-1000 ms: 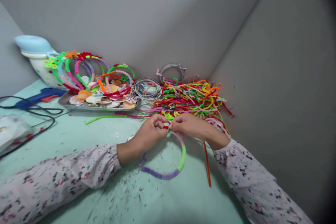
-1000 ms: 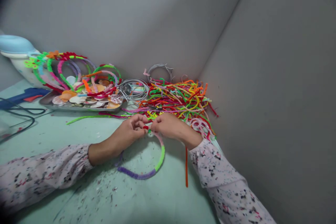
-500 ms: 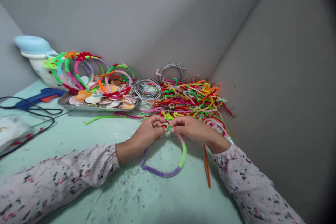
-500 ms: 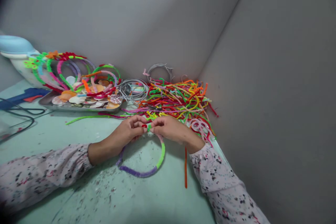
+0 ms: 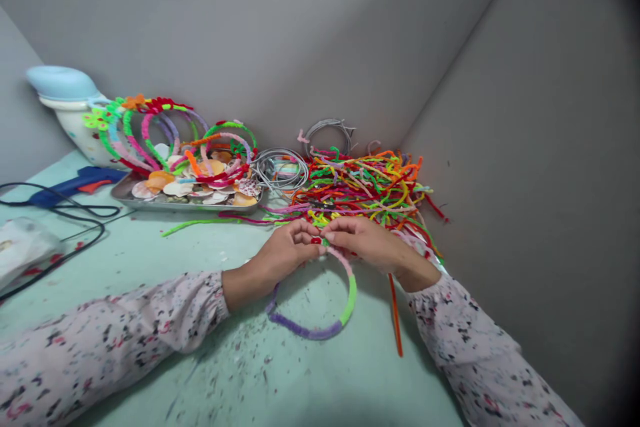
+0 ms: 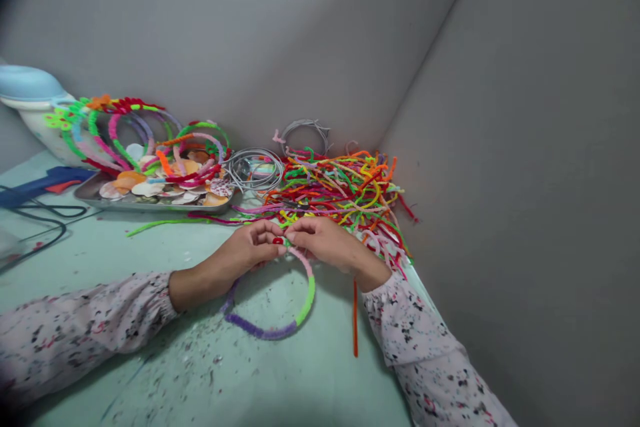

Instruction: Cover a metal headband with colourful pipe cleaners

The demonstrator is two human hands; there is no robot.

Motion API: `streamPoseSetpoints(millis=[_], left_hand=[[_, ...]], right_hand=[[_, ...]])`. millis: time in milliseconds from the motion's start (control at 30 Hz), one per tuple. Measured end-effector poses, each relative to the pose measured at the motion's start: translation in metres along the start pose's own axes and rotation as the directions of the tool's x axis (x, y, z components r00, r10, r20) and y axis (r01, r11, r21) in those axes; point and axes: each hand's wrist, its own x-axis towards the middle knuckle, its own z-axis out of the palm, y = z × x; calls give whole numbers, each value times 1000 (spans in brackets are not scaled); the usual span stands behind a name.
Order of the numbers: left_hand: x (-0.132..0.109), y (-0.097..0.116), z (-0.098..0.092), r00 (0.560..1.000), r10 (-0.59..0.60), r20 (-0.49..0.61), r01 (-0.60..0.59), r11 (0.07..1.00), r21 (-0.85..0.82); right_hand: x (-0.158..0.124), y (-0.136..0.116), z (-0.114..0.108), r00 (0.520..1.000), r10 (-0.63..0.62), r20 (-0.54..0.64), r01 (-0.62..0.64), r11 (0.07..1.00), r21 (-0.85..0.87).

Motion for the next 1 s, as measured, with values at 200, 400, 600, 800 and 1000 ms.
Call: streamPoseSetpoints(millis=[200,400,600,800,1000], left_hand=[[3,-4,-1,994,99,-45,-96,993,66],[4,-5,-2,981,188,-43,-179,972,153],[4,-5,-3,981,191,-45,-182,972,147],[4,-4,-2,987,157,-23,-152,980,130],[3,-1,1,989,148,-18,-145,984,104]], right_hand=[[-1,-4,3,998,-17,-54,9,989,-150],[0,-3,7,994,1,-108,-15,992,-125],[6,7,9,990,7,-138,-11,1000,-28],[-2,-6,6,994,-46,-98,35,993,-111],[-4,-15,14,993,9,-122,-20,996,-92]])
